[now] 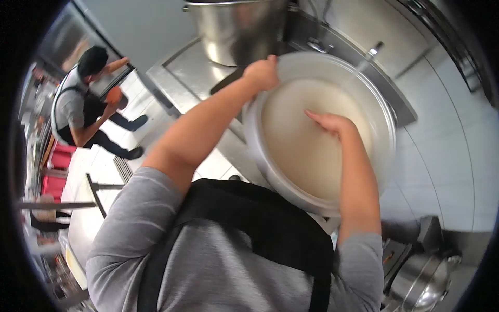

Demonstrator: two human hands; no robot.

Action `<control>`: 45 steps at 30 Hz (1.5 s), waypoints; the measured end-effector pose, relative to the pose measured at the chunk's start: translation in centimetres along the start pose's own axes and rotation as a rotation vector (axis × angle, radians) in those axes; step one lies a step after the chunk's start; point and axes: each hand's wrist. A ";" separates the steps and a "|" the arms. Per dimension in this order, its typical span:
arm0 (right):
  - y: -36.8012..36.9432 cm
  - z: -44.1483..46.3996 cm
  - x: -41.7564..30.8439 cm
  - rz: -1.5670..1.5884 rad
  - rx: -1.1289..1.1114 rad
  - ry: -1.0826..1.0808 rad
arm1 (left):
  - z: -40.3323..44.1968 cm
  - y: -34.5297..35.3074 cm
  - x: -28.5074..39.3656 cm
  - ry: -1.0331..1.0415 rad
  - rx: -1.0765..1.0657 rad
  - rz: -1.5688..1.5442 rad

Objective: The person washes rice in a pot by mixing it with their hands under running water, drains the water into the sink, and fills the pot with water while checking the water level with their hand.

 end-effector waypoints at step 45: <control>2.0 -1.8 -0.4 0.031 -0.025 -0.150 | -0.7 0.0 -0.3 0.025 0.011 -0.022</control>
Point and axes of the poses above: each hand's wrist, its own z-axis towards the middle knuckle, its own y-axis out of the palm, x = y × z, and after that the axes turned 15 degrees about -x, right-handed
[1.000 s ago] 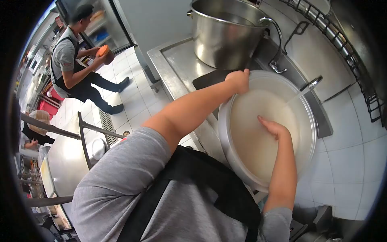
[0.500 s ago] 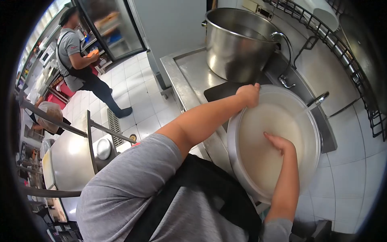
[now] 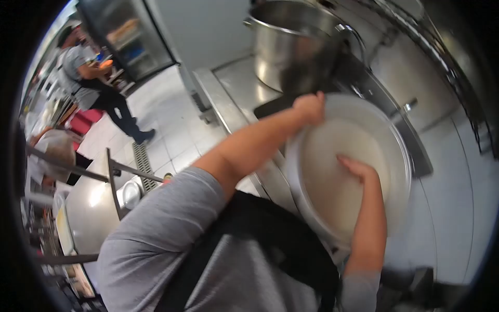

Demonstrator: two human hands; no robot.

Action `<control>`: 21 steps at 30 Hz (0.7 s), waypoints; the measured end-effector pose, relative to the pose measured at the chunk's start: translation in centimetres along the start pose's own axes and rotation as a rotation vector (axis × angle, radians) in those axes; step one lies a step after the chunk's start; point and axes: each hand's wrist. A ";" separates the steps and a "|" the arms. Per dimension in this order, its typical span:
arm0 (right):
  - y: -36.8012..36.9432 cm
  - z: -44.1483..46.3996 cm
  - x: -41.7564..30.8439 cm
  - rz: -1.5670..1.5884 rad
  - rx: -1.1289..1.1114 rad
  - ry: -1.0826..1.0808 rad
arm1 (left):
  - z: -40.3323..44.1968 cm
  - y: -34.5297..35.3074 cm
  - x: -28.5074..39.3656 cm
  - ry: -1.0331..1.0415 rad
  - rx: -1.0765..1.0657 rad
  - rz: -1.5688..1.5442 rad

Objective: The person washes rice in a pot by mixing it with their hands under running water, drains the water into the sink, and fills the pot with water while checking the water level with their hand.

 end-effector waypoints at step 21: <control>-1.2 1.3 1.7 0.153 -0.051 0.060 | 2.4 0.5 -0.3 0.004 0.004 0.061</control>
Point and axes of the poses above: each hand's wrist, its own z-axis towards the middle knuckle, its own y-axis out of the palm, x = y × z, and after that the axes turned 15 degrees about -x, right-handed
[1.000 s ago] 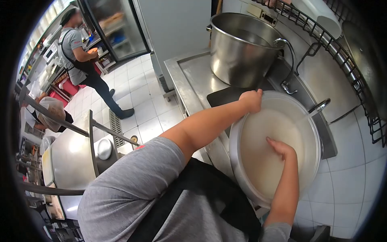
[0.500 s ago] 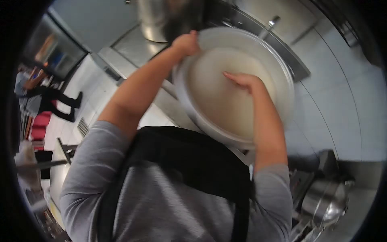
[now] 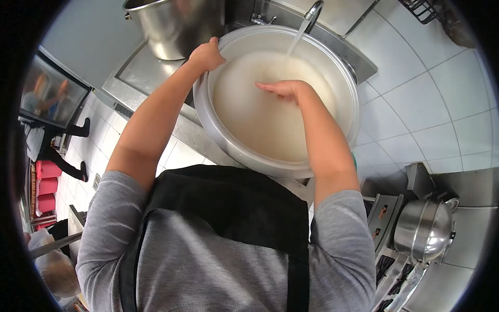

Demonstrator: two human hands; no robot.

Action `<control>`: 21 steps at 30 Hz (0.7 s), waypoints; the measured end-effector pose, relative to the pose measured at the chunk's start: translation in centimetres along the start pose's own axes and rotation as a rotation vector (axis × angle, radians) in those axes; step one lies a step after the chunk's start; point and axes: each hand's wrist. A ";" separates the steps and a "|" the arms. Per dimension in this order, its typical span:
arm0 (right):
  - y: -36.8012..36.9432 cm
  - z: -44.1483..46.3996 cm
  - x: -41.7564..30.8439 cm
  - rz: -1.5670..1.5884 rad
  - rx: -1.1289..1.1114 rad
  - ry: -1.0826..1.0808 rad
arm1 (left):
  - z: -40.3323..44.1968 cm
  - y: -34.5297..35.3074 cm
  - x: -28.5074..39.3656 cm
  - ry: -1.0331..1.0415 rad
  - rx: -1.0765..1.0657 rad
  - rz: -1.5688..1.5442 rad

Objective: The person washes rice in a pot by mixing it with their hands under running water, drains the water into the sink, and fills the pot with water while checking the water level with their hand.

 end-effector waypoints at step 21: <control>0.7 -1.1 -0.5 0.009 -0.004 0.024 | -1.6 -0.7 0.8 -0.012 -0.061 -0.030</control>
Point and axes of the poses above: each hand's wrist, its own z-axis towards the middle knuckle, its own y-axis out of the palm, x = y × z, and after that the axes turned 15 degrees about -x, right-handed
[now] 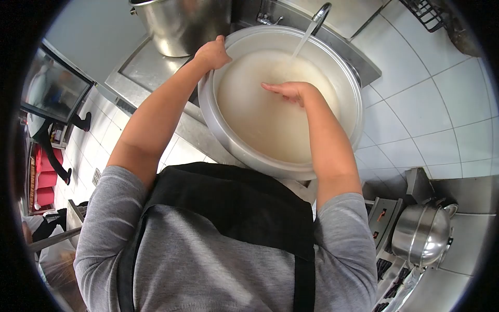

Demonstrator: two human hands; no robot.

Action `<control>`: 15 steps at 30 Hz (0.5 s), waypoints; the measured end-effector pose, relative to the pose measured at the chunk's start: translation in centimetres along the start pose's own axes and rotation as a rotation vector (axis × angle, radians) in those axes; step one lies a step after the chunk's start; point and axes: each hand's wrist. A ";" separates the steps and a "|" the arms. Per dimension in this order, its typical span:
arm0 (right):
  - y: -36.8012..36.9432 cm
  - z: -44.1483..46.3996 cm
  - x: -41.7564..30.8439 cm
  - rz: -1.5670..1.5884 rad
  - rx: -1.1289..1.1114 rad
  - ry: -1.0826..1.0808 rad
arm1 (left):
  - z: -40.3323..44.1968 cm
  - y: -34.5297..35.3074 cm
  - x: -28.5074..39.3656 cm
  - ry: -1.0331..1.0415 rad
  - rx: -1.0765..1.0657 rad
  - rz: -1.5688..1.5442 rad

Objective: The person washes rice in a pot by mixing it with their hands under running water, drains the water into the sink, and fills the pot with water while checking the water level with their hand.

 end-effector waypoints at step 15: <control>0.0 0.0 0.0 0.027 0.004 -0.013 | -0.6 -0.5 0.2 -0.005 -0.018 0.005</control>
Point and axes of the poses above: each hand's wrist, its own z-axis towards the middle knuckle, its own y-axis out of the palm, x = y × z, and after that the axes turned 15 degrees about -x, right-handed
